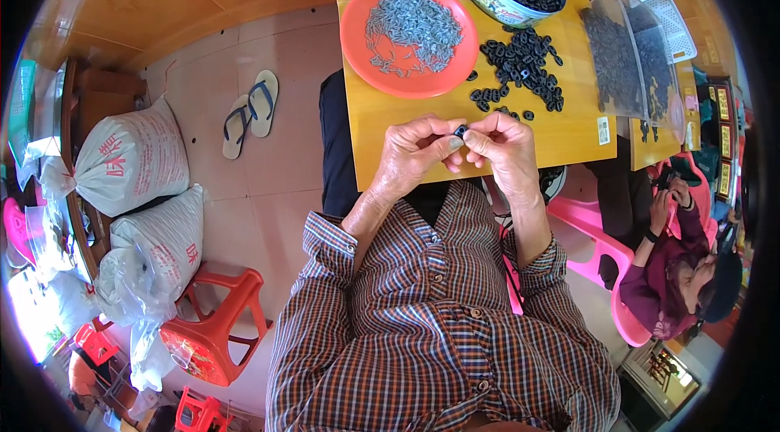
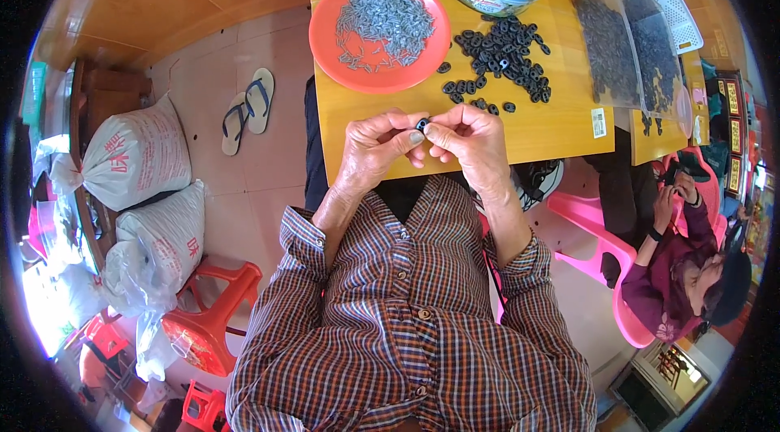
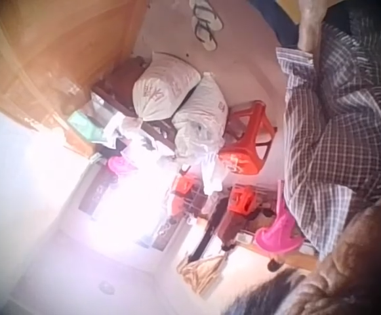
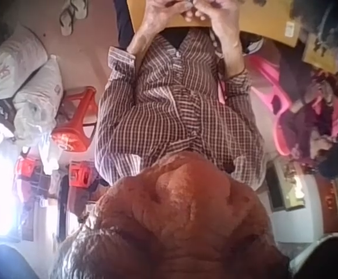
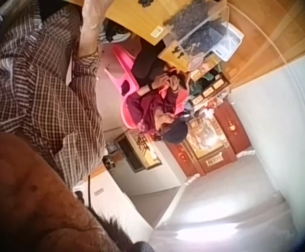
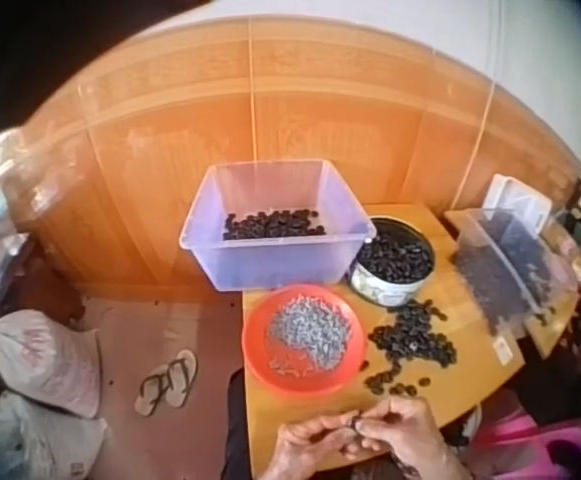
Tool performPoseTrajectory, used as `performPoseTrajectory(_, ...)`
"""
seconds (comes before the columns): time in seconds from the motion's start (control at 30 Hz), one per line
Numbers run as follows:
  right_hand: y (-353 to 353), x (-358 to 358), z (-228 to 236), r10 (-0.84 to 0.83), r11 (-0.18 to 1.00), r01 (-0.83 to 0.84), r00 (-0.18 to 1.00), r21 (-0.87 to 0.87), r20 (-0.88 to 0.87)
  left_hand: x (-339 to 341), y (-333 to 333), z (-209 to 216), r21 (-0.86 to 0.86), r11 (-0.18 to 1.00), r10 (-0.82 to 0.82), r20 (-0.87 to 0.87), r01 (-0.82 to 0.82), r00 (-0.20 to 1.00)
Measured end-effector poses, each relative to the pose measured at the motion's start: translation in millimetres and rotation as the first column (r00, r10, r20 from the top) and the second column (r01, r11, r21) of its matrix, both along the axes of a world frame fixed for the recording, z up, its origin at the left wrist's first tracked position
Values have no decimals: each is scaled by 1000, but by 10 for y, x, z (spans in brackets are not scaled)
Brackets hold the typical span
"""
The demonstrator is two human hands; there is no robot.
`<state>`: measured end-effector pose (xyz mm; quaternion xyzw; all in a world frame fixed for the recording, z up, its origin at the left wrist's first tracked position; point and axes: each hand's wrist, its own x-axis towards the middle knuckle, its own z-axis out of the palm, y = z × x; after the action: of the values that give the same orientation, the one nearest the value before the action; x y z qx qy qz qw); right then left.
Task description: Assembling small black plastic components with metallic inserts at a workbench.
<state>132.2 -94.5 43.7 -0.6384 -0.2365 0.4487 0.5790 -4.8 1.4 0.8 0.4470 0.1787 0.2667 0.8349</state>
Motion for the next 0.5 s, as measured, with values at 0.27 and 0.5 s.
performPoseTrajectory(0.27,9,-13,35,-4,997,8,999,-82,41,19,-10,0,68,998,-1,-33,3,999)
performPoseTrajectory(0.5,14,-28,46,-25,998,24,1000,-51,-3,51,-34,-75,-15,1000,-13,11,14,1000)
